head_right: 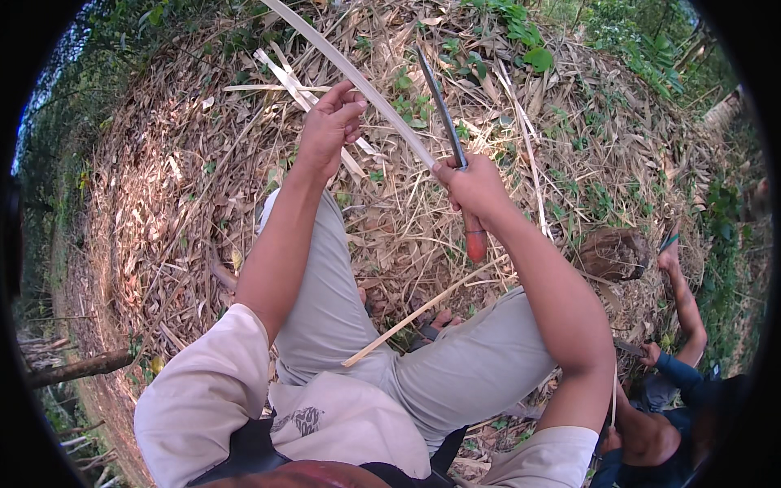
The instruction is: The person sits on the ground and uses a machete to split long bamboo stalks into thin strips. They hold the bamboo with one hand and strike it with the machete in the other, occasionally adjusting the bamboo's position. Another person is visible nearby, also working with bamboo.
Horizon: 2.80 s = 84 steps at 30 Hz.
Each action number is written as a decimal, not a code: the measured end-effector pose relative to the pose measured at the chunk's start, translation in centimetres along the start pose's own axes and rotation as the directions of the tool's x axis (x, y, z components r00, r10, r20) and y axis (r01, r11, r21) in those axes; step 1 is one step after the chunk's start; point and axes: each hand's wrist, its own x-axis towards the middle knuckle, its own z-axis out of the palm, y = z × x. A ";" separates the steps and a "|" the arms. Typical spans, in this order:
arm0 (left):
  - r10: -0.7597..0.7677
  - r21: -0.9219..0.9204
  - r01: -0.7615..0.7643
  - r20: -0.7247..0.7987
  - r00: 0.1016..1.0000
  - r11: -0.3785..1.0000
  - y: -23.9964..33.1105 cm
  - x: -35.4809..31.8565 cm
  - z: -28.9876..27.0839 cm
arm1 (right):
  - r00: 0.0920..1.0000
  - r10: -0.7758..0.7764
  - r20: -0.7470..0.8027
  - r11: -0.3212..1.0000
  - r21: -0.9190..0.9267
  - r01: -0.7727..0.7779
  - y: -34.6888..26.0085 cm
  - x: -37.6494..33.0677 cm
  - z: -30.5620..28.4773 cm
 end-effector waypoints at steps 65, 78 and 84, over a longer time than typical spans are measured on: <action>-0.250 0.337 0.239 -0.012 0.968 0.911 -0.5 0.8 -2.2 | 0.954 -0.255 -0.155 0.871 0.391 0.296 -1.0 0.9 -3.2; 0.173 0.751 -0.644 0.622 0.764 0.143 -3.5 0.6 1.9 | 0.991 -0.044 -0.128 0.848 0.519 0.105 -0.7 1.0 -7.5; 0.018 0.763 -0.547 0.577 0.816 0.344 -5.1 0.6 3.1 | 0.967 0.134 -0.216 0.790 0.613 0.028 -0.3 1.7 -9.3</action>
